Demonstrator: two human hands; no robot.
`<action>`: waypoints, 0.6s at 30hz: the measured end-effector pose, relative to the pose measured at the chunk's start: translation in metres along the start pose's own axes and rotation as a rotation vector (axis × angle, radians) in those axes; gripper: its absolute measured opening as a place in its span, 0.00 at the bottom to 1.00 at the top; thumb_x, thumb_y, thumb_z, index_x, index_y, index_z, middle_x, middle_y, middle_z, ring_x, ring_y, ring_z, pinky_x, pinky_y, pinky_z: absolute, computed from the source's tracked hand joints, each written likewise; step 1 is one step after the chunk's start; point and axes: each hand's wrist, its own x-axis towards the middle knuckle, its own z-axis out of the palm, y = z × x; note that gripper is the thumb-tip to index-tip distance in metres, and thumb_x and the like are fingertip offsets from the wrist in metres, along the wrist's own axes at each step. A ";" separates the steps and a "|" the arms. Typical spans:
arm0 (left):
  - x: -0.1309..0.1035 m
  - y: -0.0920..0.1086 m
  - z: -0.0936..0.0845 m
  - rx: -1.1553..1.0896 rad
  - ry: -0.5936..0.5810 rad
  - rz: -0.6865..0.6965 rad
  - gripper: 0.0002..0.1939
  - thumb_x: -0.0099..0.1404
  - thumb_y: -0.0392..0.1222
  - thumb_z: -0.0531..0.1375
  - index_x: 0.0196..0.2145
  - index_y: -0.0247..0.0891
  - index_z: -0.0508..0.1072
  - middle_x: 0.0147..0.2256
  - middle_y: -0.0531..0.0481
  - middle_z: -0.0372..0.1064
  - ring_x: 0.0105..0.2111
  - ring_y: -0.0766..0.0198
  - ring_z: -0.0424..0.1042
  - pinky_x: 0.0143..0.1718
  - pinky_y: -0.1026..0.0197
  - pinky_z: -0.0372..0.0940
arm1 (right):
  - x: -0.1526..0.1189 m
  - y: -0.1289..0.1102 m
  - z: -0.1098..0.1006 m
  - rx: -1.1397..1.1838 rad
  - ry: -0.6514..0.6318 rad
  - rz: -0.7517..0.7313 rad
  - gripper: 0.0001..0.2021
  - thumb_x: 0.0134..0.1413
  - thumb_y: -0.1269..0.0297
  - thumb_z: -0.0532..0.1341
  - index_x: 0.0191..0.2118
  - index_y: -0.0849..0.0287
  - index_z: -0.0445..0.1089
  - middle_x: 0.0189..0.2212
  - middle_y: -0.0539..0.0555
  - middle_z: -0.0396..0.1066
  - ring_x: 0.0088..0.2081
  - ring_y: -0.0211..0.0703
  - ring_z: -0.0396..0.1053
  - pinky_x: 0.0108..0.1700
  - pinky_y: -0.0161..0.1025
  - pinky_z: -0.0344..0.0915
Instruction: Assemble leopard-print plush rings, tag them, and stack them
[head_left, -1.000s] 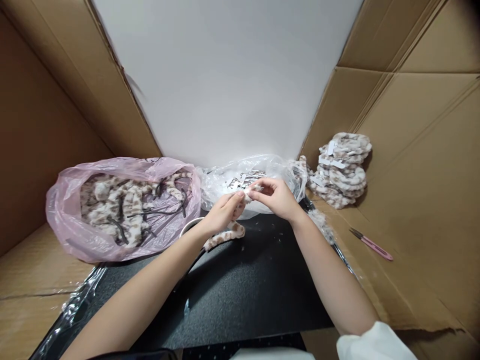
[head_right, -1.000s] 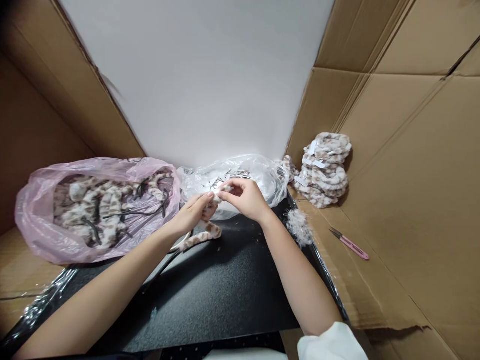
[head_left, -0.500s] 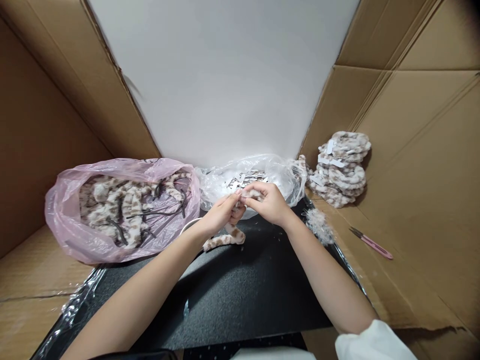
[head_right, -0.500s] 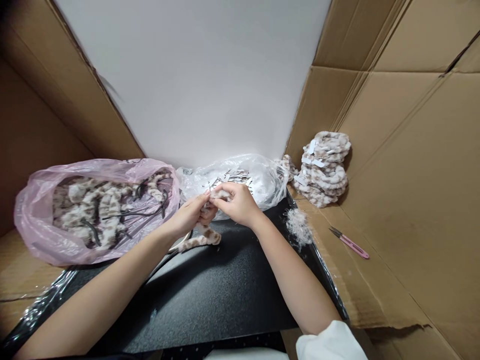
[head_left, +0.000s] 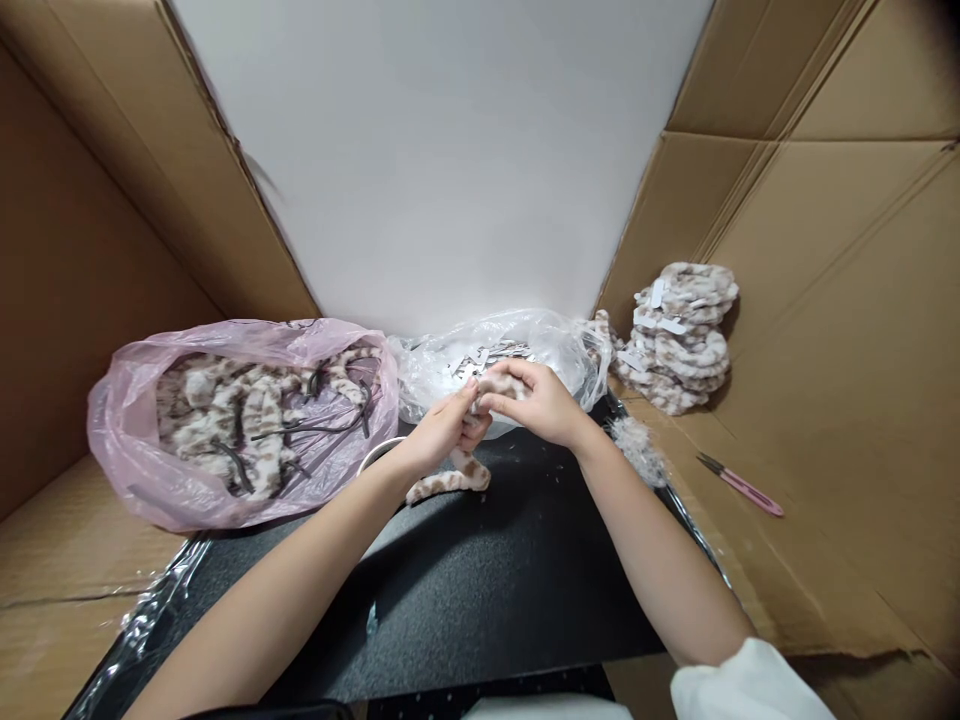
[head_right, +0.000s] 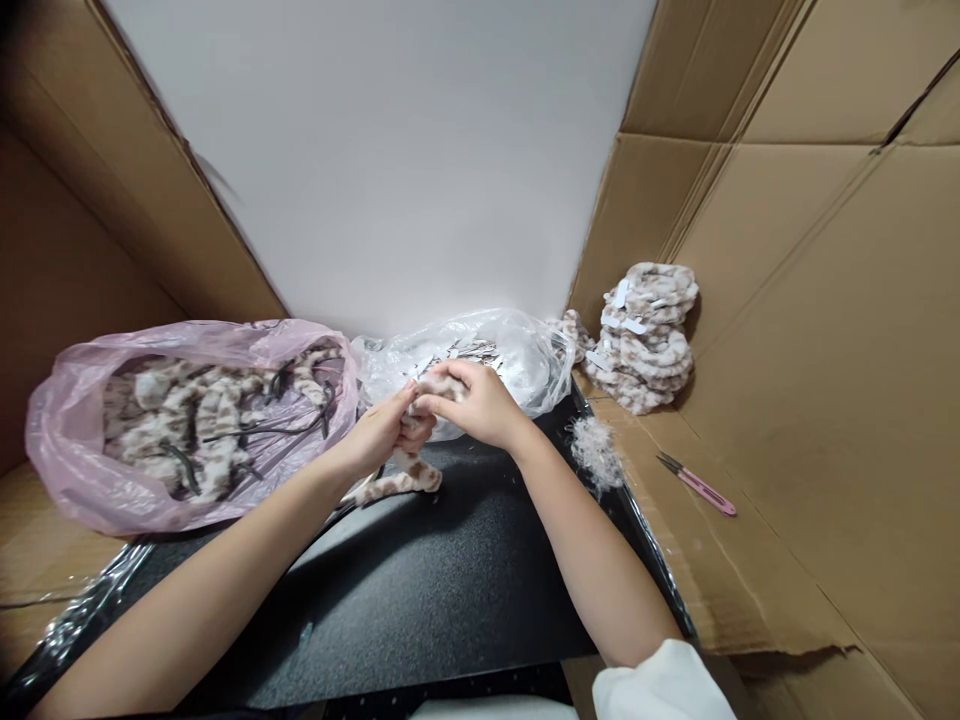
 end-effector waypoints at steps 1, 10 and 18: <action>0.000 0.000 0.000 -0.002 -0.001 0.001 0.28 0.65 0.65 0.47 0.21 0.39 0.51 0.17 0.61 0.39 0.17 0.74 0.37 0.17 0.69 0.39 | 0.000 -0.001 0.000 -0.017 -0.023 -0.014 0.09 0.48 0.63 0.66 0.36 0.60 0.72 0.32 0.52 0.71 0.34 0.41 0.67 0.38 0.36 0.62; 0.002 -0.003 0.000 0.006 -0.012 -0.056 0.29 0.64 0.68 0.46 0.21 0.39 0.52 0.18 0.61 0.39 0.17 0.73 0.37 0.17 0.69 0.38 | -0.003 -0.005 0.002 -0.193 -0.078 -0.040 0.02 0.52 0.70 0.63 0.29 0.61 0.71 0.26 0.49 0.68 0.30 0.37 0.63 0.34 0.35 0.58; 0.001 0.002 0.000 0.003 -0.023 -0.056 0.24 0.65 0.58 0.52 0.23 0.40 0.50 0.19 0.61 0.39 0.18 0.73 0.38 0.19 0.69 0.39 | -0.002 -0.007 -0.009 -0.308 -0.032 -0.122 0.05 0.56 0.73 0.58 0.30 0.60 0.65 0.29 0.51 0.66 0.29 0.37 0.61 0.32 0.34 0.57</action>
